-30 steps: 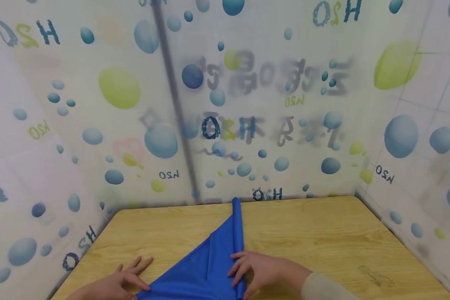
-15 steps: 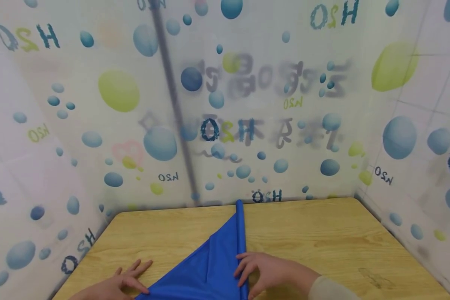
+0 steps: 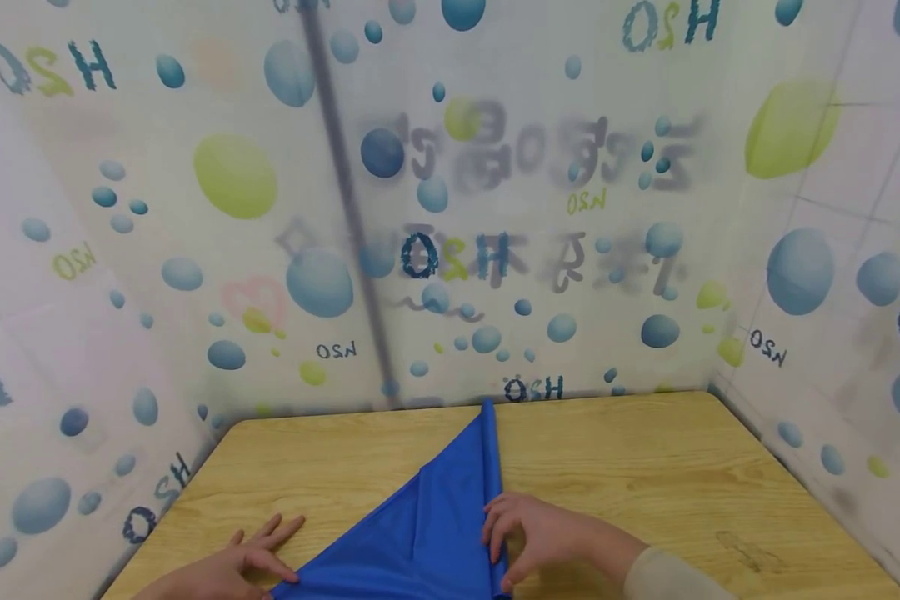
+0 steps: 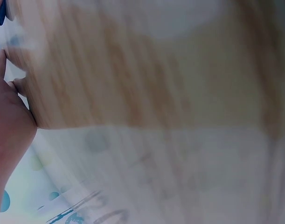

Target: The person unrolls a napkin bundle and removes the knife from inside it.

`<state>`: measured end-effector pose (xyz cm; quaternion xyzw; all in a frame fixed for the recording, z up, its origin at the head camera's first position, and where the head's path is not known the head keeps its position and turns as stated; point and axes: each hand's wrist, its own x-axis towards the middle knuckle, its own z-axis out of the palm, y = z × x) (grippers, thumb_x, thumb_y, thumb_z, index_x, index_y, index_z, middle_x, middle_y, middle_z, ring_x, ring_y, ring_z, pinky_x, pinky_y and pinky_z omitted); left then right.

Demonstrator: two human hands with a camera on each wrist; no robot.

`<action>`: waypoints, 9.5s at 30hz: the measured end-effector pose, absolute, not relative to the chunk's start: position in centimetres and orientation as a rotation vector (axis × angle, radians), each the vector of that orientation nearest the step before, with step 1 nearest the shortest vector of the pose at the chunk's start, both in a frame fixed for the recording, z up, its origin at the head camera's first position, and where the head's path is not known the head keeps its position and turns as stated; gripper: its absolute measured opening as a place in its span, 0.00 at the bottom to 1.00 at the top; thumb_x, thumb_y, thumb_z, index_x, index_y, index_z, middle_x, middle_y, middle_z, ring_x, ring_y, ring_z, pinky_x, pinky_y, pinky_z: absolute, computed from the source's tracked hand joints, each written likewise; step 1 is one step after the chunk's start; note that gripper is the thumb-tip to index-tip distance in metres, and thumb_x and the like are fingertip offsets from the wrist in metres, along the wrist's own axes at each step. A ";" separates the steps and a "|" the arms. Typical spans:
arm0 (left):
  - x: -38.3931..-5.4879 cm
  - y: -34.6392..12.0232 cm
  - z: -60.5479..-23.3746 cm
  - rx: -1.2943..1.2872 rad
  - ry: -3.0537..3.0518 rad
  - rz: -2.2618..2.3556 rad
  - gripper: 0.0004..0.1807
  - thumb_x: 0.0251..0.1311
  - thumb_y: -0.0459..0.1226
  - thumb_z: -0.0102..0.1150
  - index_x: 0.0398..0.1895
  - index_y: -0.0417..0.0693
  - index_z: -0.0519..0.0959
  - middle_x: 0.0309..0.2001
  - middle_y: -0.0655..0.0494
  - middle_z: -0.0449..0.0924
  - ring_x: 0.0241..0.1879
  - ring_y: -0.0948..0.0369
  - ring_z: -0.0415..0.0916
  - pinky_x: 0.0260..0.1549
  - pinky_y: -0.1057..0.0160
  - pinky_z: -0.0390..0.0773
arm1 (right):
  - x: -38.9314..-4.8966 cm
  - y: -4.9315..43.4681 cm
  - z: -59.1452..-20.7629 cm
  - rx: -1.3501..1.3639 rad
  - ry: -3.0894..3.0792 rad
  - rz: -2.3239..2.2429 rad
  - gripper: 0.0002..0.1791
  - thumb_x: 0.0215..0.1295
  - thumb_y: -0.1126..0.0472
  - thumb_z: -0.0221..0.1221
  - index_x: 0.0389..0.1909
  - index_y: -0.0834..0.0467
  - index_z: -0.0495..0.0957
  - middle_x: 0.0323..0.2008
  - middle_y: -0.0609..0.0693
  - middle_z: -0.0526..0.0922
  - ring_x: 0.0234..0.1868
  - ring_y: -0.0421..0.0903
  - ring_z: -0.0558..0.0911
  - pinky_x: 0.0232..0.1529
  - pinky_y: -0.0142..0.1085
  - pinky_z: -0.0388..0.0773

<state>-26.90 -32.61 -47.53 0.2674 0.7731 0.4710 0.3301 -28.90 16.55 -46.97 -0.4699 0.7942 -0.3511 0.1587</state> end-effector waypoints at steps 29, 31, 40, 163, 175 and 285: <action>-26.1 -32.4 -47.3 0.773 2.056 1.175 0.16 0.61 0.34 0.50 0.53 0.48 0.75 0.68 0.40 0.27 0.57 0.41 0.06 0.36 0.36 0.08 | -28.1 18.0 -47.2 -1.367 2.202 -0.888 0.17 0.56 0.48 0.59 0.48 0.41 0.77 0.61 0.41 0.64 0.67 0.58 0.44 0.58 0.59 0.48; -26.1 -32.4 -47.4 0.769 2.043 1.184 0.16 0.62 0.34 0.48 0.53 0.47 0.75 0.68 0.38 0.26 0.56 0.41 0.06 0.36 0.35 0.08 | -28.1 18.2 -47.2 -1.388 2.195 -0.901 0.17 0.56 0.50 0.59 0.48 0.42 0.77 0.61 0.42 0.65 0.67 0.59 0.44 0.59 0.58 0.48; -26.4 -32.8 -47.5 0.738 1.984 1.243 0.16 0.62 0.33 0.47 0.52 0.43 0.75 0.67 0.39 0.25 0.59 0.63 0.11 0.36 0.36 0.07 | -27.3 19.7 -47.1 -1.342 2.231 -0.964 0.15 0.57 0.52 0.60 0.47 0.43 0.77 0.60 0.44 0.67 0.66 0.58 0.47 0.59 0.56 0.49; -27.0 -32.7 -47.2 0.768 1.950 1.227 0.17 0.60 0.33 0.50 0.53 0.43 0.74 0.68 0.44 0.23 0.57 0.48 0.05 0.36 0.39 0.05 | -24.9 26.8 -47.1 -1.152 2.417 -0.944 0.17 0.51 0.53 0.63 0.44 0.41 0.78 0.56 0.42 0.70 0.67 0.52 0.49 0.59 0.38 0.56; -27.2 -32.8 -47.2 0.774 1.963 1.205 0.18 0.60 0.33 0.50 0.54 0.44 0.74 0.68 0.45 0.24 0.57 0.47 0.05 0.37 0.39 0.05 | -24.8 28.1 -47.0 -1.160 2.479 -0.931 0.17 0.50 0.54 0.64 0.43 0.40 0.79 0.51 0.41 0.71 0.65 0.44 0.51 0.58 0.36 0.57; -27.2 -32.4 -47.2 0.762 1.948 1.216 0.17 0.62 0.32 0.47 0.54 0.43 0.74 0.67 0.42 0.21 0.56 0.48 0.05 0.35 0.37 0.05 | -22.4 33.8 -47.0 -0.702 2.608 -0.913 0.05 0.53 0.49 0.60 0.32 0.41 0.78 0.56 0.45 0.66 0.57 0.47 0.61 0.46 0.24 0.64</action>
